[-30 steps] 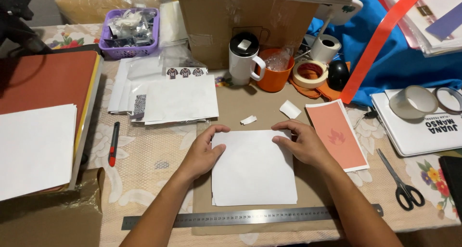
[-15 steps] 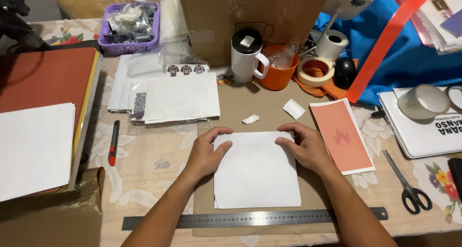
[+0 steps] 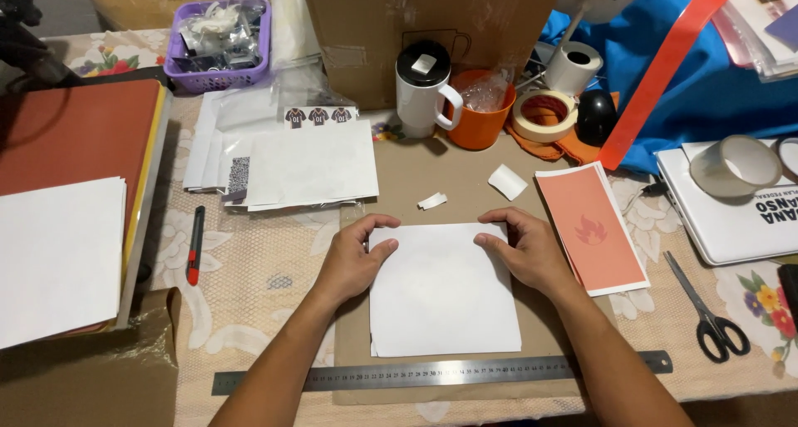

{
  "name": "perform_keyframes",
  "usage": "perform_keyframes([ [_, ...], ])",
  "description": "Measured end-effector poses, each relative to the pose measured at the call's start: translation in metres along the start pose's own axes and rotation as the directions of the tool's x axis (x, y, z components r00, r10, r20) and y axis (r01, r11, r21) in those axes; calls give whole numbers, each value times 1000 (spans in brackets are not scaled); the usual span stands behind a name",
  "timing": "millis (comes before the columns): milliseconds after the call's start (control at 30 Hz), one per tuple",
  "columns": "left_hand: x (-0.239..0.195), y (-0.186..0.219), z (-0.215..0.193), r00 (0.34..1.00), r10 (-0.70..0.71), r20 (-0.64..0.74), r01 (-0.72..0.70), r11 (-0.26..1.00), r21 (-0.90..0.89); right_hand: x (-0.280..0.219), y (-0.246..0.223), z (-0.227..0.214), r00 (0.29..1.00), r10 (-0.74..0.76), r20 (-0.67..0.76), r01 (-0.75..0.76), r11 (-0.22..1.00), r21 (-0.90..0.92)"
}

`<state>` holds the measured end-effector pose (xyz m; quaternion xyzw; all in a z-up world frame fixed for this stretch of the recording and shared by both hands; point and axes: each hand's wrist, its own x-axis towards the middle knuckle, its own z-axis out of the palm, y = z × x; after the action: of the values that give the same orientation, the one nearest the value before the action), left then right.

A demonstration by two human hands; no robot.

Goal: The person assembles a small paper booklet by folding a white sheet and attaching small white paper tabs to the edges using adhesive. The person repeatedly folds, aligns, and presses the tabs onto the booklet, handling the paper and tabs by hand.

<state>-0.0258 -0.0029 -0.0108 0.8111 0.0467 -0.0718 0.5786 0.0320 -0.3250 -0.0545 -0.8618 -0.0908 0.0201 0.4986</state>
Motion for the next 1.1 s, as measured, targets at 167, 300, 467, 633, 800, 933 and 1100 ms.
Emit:
perform_keyframes([
  [167, -3, 3, -3, 1000, 30, 2, -30, 1000, -5, 1, 10, 2, 1000, -12, 13, 12, 1000, 15],
  [300, 6, -14, -10, 999, -2, 48, 2, 1000, 7, -1, 5, 0, 999, -31, -11, 31, 999, -25],
  [467, 10, -18, -15, 996, -9, 84, 11, 1000, -21, -4, -14, -4, 1000, -24, -4, 24, 998, -58],
  [633, 14, -23, -14, 997, -4, 81, -1, 999, 52, -5, -26, -4, 1000, -30, 3, 30, 993, -110],
  [800, 9, -16, -15, 994, -40, 98, 32, 996, 80, -2, -43, -9, 998, -26, 50, 34, 984, -173],
  [933, 6, -12, -17, 992, -61, 106, 48, 992, 114, -3, -82, -20, 986, 16, 166, 33, 957, -289],
  [1100, 3, -7, -13, 993, -70, 97, 58, 990, 126, 6, -125, -20, 951, 49, 304, 92, 897, -432],
])
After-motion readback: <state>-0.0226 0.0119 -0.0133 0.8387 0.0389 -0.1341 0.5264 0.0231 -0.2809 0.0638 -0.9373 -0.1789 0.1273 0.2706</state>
